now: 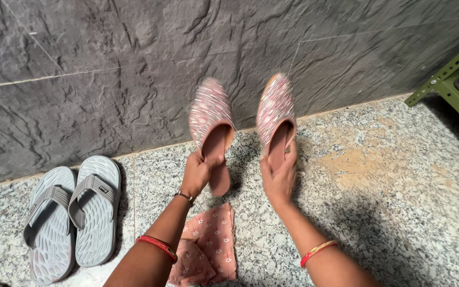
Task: The person wipes several pairs of shoes with a cloth, including sneakers, flip-flops, and slippers, then places them on a green metal shoe rack.
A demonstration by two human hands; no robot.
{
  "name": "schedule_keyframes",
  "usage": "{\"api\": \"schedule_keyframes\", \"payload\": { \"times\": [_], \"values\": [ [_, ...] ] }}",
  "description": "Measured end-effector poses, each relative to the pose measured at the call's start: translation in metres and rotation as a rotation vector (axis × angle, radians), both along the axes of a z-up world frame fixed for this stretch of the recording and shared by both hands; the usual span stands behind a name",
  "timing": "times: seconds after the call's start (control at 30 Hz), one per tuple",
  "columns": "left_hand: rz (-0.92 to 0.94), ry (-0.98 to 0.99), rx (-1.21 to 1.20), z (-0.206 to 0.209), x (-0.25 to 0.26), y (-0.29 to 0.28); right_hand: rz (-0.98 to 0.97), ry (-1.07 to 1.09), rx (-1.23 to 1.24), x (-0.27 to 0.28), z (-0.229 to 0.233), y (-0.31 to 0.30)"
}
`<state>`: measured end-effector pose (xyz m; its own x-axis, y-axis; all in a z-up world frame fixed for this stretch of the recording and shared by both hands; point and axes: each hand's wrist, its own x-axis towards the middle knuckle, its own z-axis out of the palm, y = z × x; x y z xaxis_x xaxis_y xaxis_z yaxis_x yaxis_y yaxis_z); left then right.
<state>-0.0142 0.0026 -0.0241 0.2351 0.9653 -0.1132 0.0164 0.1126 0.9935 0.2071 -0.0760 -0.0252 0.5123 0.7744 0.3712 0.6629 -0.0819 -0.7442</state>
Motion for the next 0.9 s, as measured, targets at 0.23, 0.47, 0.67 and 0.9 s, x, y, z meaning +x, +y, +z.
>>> {"api": "schedule_keyframes", "payload": {
  "times": [0.23, 0.47, 0.67, 0.9],
  "values": [
    [-0.284, 0.586, 0.1, -0.078, -0.043, -0.009, 0.191, -0.199, -0.922, -0.024, 0.016, -0.027],
    [-0.072, 0.085, -0.403, -0.087, -0.044, -0.002, 0.109, -0.246, -0.827, -0.018, 0.026, -0.017],
    [0.042, 0.36, -0.253, -0.08, -0.034, -0.017, 0.134, -0.278, -0.93, -0.016, 0.018, -0.017],
    [0.154, -0.271, -0.55, -0.064, -0.011, -0.013, 0.209, -0.242, -0.96, 0.008, 0.038, -0.014]
  ]
}}
